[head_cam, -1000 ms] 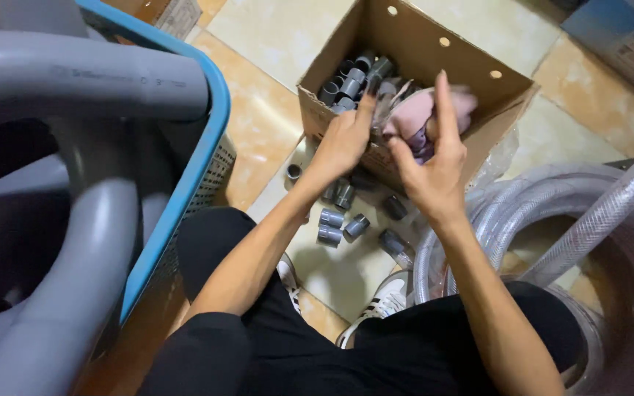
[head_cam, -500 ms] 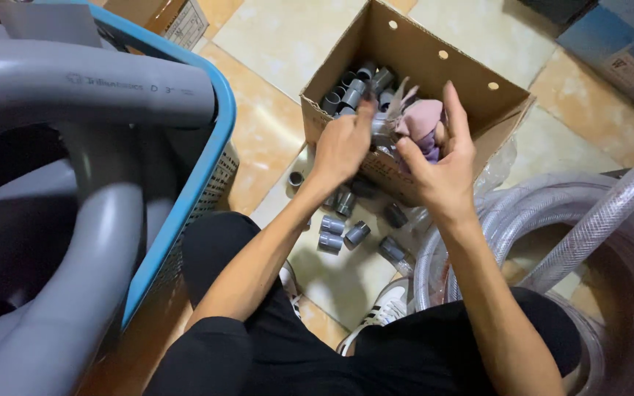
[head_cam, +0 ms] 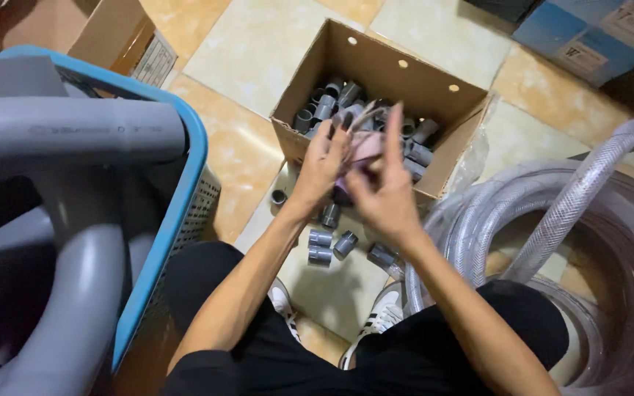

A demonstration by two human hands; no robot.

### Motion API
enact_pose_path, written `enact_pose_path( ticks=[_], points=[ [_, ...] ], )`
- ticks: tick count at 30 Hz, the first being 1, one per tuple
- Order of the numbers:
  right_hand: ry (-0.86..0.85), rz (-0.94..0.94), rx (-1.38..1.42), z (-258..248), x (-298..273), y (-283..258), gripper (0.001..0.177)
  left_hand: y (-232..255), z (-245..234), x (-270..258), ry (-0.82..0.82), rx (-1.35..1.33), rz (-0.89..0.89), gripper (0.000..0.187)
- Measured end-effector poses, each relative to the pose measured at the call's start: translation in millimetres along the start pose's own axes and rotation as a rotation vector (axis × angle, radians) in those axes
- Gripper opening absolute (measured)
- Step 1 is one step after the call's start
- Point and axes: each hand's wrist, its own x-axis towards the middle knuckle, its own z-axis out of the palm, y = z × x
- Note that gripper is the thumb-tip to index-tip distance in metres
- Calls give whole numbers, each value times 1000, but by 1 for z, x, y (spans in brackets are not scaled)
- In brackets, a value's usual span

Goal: Cleaning PVC pipe elbow fittings by wiping them individually with a cloth

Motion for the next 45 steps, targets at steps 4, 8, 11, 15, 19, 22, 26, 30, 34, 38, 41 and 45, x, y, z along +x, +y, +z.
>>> enact_pose_path(
  ticks=[4,8,11,15,19,22,26,30,34,38,41,45],
  points=[
    [-62,-478,-929,8,-4,3,90,-4,-8,2,16,-164,-183,28],
    [-42,-627,-1256,-3,1,14,96,-17,-9,0,45,-150,-243,25],
    [-202,-176,-916,7,-6,-34,100,-13,-4,3,12,-134,-206,26],
    [-108,-102,-4,15,-1,-22,103,10,1,11,14,-292,-190,23],
    [-111,236,647,7,-5,-36,97,34,5,7,-46,-409,-201,31],
    [-97,372,764,-3,5,-43,101,-9,-9,7,-107,-376,-214,43],
    [-215,557,1159,-7,15,-27,61,-25,-29,9,-163,-393,-287,54],
    [-246,626,1219,5,1,-69,63,59,-10,15,-222,-484,-183,63],
    [-59,199,474,2,-11,-38,60,8,4,-10,91,-599,-448,32],
    [-129,-426,-805,-1,-17,-32,133,-6,4,-19,222,-723,-568,39],
    [-199,-654,-1160,-12,0,-15,107,41,7,-1,167,-641,-448,29],
    [-76,-835,-1332,-4,10,-30,93,23,-15,11,239,-499,-341,26]
  ],
)
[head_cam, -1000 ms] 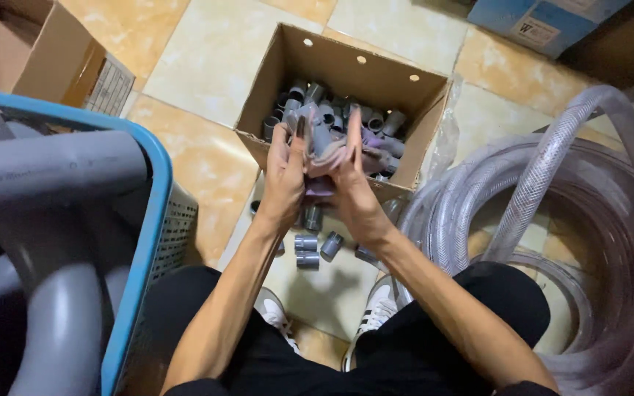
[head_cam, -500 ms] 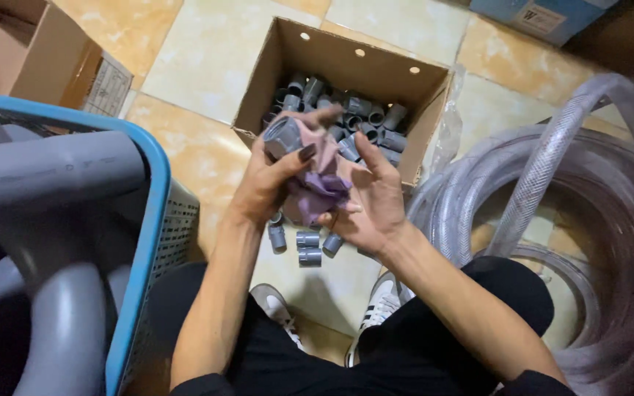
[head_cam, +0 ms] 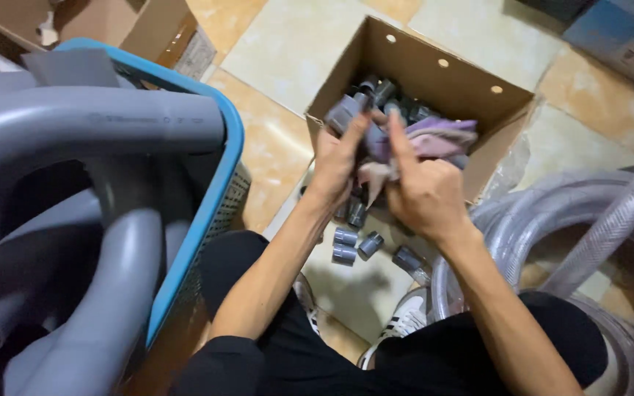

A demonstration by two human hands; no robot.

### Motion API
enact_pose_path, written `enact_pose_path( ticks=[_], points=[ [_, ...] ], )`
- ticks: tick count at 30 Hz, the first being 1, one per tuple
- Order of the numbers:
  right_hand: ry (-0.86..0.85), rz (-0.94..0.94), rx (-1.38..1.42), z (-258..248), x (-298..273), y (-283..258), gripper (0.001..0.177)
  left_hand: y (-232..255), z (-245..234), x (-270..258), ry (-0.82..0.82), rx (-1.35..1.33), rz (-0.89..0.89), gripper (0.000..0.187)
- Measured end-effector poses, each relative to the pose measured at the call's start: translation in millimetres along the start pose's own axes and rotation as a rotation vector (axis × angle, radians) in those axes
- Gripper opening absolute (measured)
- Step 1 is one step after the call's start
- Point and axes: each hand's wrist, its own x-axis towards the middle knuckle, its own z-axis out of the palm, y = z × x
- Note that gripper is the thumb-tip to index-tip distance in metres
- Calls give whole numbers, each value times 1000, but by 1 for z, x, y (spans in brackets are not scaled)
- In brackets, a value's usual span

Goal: Cleaning PVC pipe elbow fittings by wiping them individually with a cloth

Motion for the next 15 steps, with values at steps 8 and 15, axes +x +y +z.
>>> enact_pose_path(
  ticks=[8,15],
  points=[
    [266,346,773,-58,9,24,38,23,-7,-3,-431,295,-205,56],
    [22,378,949,-57,5,26,61,7,-1,2,-419,331,12,31]
  ],
)
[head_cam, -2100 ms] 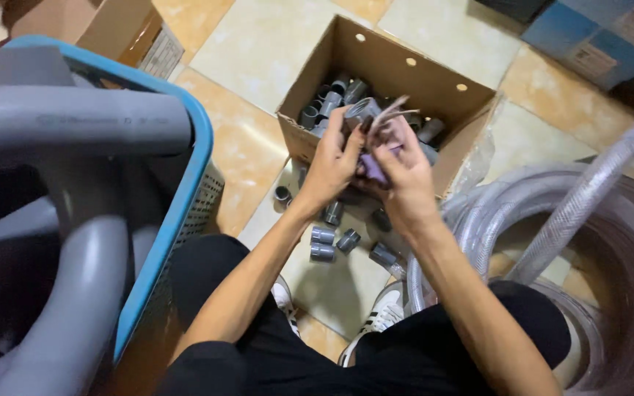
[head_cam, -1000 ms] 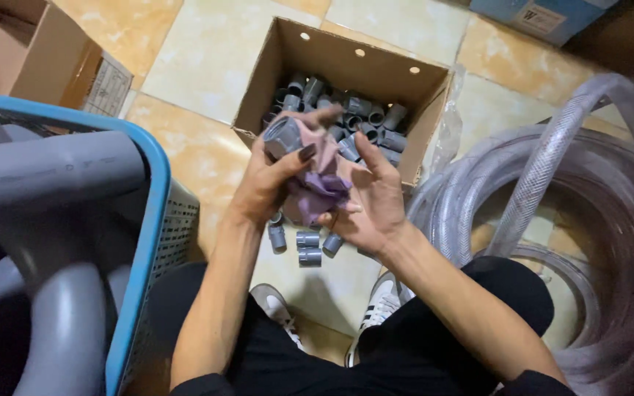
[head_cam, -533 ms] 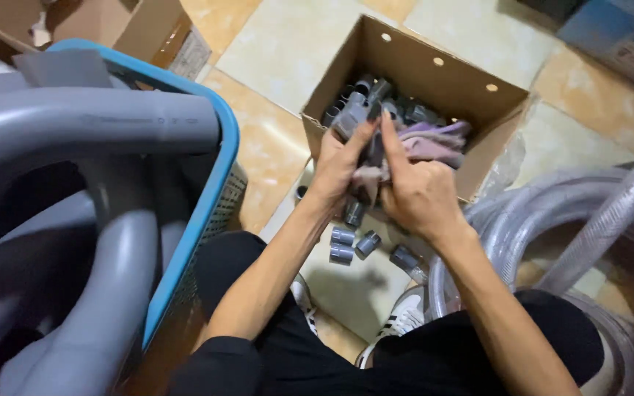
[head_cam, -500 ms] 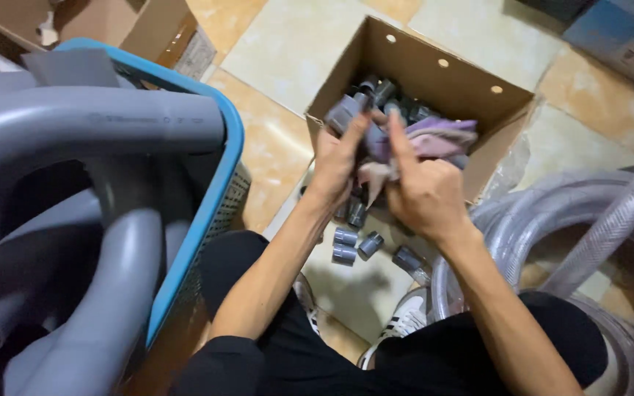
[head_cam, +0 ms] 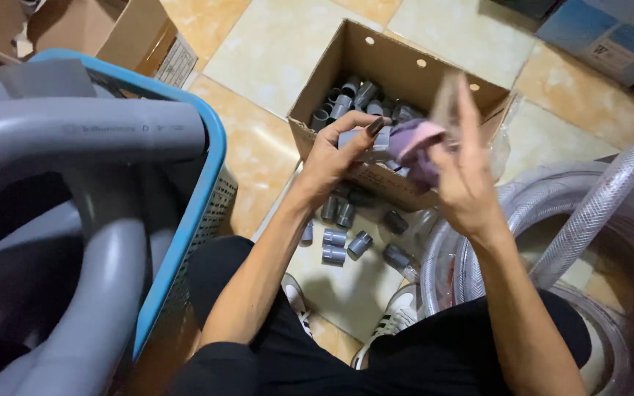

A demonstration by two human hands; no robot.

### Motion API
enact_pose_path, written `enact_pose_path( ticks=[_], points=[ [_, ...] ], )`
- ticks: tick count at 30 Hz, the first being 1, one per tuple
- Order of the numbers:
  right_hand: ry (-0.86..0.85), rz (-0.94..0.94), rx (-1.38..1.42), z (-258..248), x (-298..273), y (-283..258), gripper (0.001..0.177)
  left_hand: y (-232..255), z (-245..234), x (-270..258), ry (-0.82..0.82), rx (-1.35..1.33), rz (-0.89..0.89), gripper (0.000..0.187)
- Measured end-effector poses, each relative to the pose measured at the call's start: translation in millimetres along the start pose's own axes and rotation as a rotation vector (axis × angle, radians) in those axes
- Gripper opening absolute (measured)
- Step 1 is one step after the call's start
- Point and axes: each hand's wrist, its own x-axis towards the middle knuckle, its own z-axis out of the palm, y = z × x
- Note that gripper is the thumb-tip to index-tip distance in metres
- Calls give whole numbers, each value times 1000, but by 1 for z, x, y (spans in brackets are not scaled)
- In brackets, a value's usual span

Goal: Cleaning PVC pipe elbow fittings by wiping them individually with a cloth

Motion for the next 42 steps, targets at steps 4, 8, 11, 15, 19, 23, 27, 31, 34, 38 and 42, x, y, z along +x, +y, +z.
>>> enact_pose_path(
  ticks=[4,8,11,15,19,23,27,31,34,38,42],
  points=[
    [-136,194,293,21,-8,6,78,-28,0,-2,170,148,104,32],
    [-159,494,1017,20,-15,47,97,-65,-11,-8,154,332,137,46],
    [-71,597,1346,35,-20,27,71,-42,-14,-14,154,330,197,50],
    [-106,608,1346,62,-21,38,68,-26,-14,-16,203,457,241,36],
    [-30,400,416,69,-28,26,102,-46,-19,-11,171,643,114,28],
    [-38,-445,-920,64,-35,77,63,-80,-40,-2,-126,173,-365,20],
    [-11,-530,-972,60,-19,49,79,-61,-52,-5,-203,631,-58,46],
    [239,287,321,63,-6,40,80,-28,-27,0,-189,958,188,49],
    [378,749,848,53,-8,63,44,28,10,-15,-60,512,-25,54],
    [386,860,759,48,-15,60,35,-12,5,-9,34,830,49,32],
    [287,392,254,50,-13,42,73,-32,-1,2,31,745,-210,32]
  ],
)
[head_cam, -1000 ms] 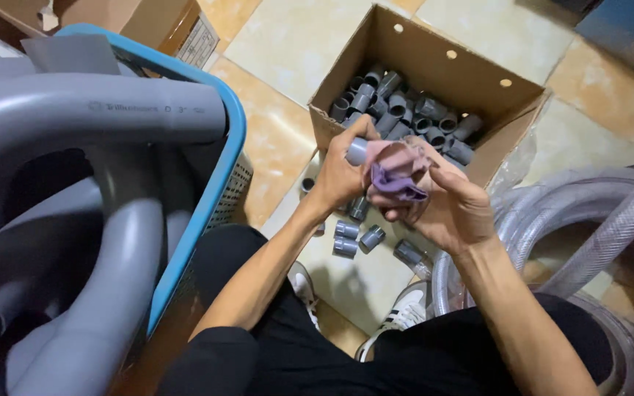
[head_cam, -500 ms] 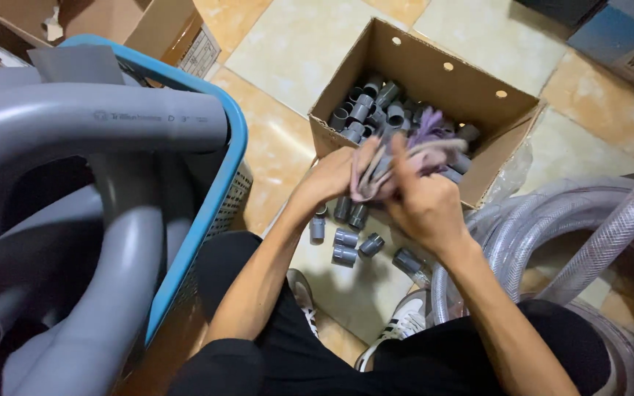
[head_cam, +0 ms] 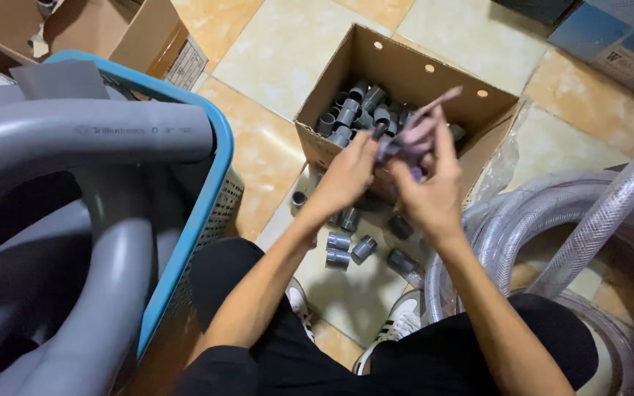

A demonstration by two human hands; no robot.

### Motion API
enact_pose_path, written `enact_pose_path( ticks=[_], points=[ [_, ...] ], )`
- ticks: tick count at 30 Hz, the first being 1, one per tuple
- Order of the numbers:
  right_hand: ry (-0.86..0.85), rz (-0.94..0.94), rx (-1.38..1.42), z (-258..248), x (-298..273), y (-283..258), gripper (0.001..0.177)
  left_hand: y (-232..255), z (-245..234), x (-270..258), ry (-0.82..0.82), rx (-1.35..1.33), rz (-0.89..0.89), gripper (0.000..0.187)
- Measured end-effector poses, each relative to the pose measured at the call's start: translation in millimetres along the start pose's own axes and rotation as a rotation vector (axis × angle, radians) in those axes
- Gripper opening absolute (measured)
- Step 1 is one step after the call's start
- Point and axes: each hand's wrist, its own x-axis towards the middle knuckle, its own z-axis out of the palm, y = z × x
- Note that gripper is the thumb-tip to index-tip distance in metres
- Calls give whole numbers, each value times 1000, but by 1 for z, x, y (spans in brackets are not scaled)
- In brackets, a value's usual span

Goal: Cleaning PVC pipe elbow fittings by wiping them individually with a cloth

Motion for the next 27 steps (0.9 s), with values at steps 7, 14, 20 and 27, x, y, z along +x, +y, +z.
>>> enact_pose_path(
  ticks=[7,14,20,27],
  points=[
    [-96,-372,-450,5,1,-4,81,-2,-26,-9,-89,-377,-182,37],
    [-70,421,399,-3,13,16,74,31,-17,-19,104,58,68,33],
    [-291,-406,-859,9,-5,-16,104,-15,-16,-6,-96,-338,-249,61],
    [-106,332,269,-5,10,-32,41,30,-25,-23,43,-76,197,46]
  ],
)
